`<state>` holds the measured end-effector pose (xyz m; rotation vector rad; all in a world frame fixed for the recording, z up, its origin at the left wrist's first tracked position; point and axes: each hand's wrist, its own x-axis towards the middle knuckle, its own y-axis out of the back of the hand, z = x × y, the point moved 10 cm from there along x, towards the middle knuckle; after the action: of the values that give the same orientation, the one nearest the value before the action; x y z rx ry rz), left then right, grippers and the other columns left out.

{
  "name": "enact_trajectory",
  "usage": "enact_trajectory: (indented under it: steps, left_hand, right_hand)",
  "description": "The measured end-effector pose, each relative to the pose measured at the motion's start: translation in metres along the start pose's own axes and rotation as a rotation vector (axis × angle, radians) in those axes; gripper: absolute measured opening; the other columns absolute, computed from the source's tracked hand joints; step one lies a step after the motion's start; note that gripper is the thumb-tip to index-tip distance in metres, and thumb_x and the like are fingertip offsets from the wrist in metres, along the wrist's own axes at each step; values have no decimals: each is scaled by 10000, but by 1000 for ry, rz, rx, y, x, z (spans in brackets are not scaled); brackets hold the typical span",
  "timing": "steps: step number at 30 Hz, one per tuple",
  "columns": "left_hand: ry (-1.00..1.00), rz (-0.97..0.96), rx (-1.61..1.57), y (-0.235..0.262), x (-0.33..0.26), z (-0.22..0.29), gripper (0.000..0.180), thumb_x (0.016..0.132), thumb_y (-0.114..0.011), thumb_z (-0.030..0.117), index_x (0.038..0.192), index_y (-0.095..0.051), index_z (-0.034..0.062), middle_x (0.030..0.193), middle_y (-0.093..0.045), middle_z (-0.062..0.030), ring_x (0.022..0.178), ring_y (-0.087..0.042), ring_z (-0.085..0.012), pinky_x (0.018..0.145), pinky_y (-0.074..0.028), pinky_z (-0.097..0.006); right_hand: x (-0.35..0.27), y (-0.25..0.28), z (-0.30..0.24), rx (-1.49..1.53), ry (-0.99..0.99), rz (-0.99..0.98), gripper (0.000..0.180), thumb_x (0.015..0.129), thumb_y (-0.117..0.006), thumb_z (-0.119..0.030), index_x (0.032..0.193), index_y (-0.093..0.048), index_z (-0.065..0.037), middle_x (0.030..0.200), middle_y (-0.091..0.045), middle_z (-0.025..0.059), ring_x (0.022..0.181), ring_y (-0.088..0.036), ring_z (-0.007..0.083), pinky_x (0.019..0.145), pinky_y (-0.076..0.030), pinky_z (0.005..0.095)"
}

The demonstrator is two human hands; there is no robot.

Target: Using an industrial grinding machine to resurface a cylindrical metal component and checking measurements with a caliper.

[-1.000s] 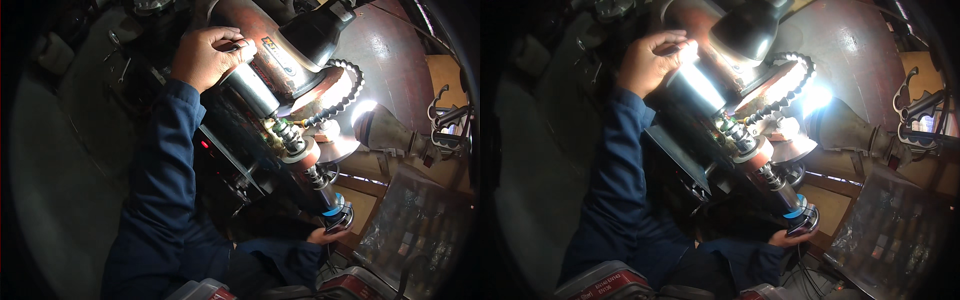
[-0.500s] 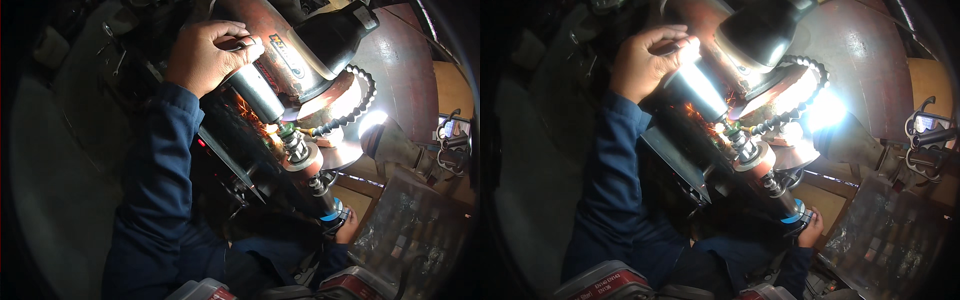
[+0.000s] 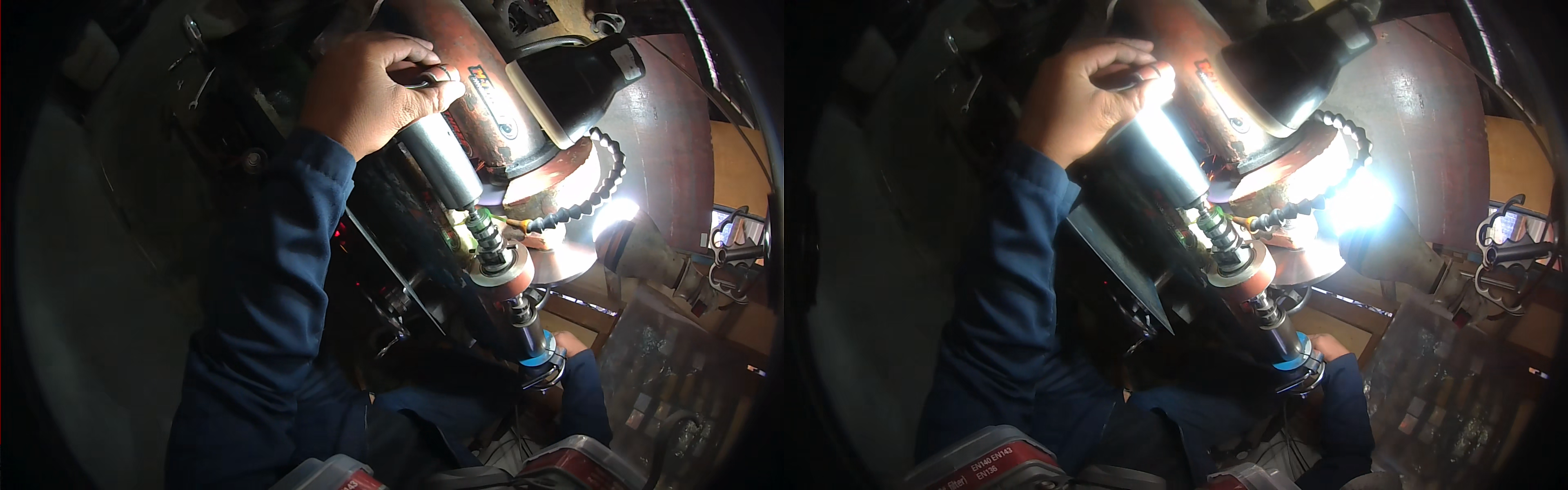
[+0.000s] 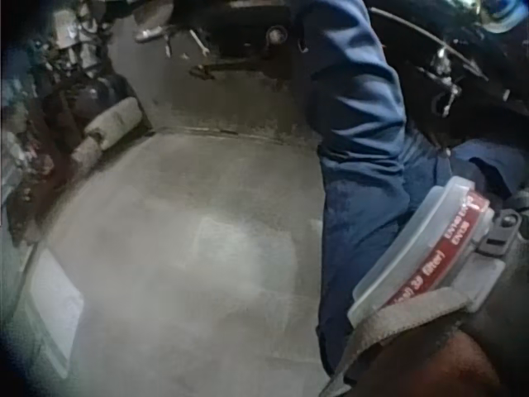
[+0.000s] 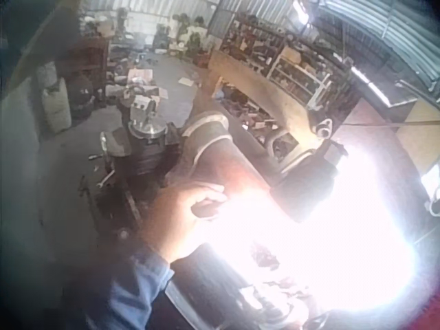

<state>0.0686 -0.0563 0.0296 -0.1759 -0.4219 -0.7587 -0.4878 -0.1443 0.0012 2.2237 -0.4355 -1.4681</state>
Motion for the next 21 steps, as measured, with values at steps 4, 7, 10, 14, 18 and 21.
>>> enact_trajectory:
  steps: [4,7,10,14,18,21]
  left_hand:
    - [-1,-6,56,1,-1,6,320,702,-824,138,943,-685,-21,883,-704,-126,829,-692,-173,747,-553,-286]
    - [-18,-2,48,-1,0,7,306,710,-818,129,942,-687,-19,864,-704,-125,827,-693,-171,741,-555,-283]
    - [5,-11,-11,-1,-1,2,291,718,-812,121,940,-687,-18,856,-705,-122,828,-693,-169,739,-555,-283]
    - [47,-47,-12,-6,1,-3,270,729,-804,120,932,-690,-17,869,-706,-122,833,-693,-168,749,-551,-281]
    - [202,-133,-27,-11,1,-11,401,821,-738,132,1159,-599,-33,1014,-684,-94,943,-632,-113,795,-523,-234]
    - [239,-107,-90,-14,3,-10,373,788,-769,138,1091,-635,-33,958,-689,-77,884,-641,-107,765,-533,-239]
  right_hand:
    - [-6,7,40,196,-117,162,233,881,-571,-99,1032,-643,63,946,-681,99,838,-639,141,768,-504,263]
    - [-12,7,66,358,-202,283,232,890,-561,-101,1032,-640,65,947,-680,100,839,-638,147,774,-503,269]
    - [-43,9,68,552,-224,689,238,923,-519,-104,1034,-629,76,939,-679,97,825,-636,159,780,-499,275]
    - [-81,6,51,297,-137,1134,275,976,-433,-130,1060,-614,59,966,-656,105,920,-606,183,846,-467,315]
    - [-100,-21,31,362,31,1504,299,1007,-386,-179,1104,-579,28,1018,-639,126,924,-606,206,870,-471,330]
    - [-104,-47,16,377,197,1791,328,1016,-354,-193,1111,-559,45,1037,-609,153,944,-575,221,904,-430,360]
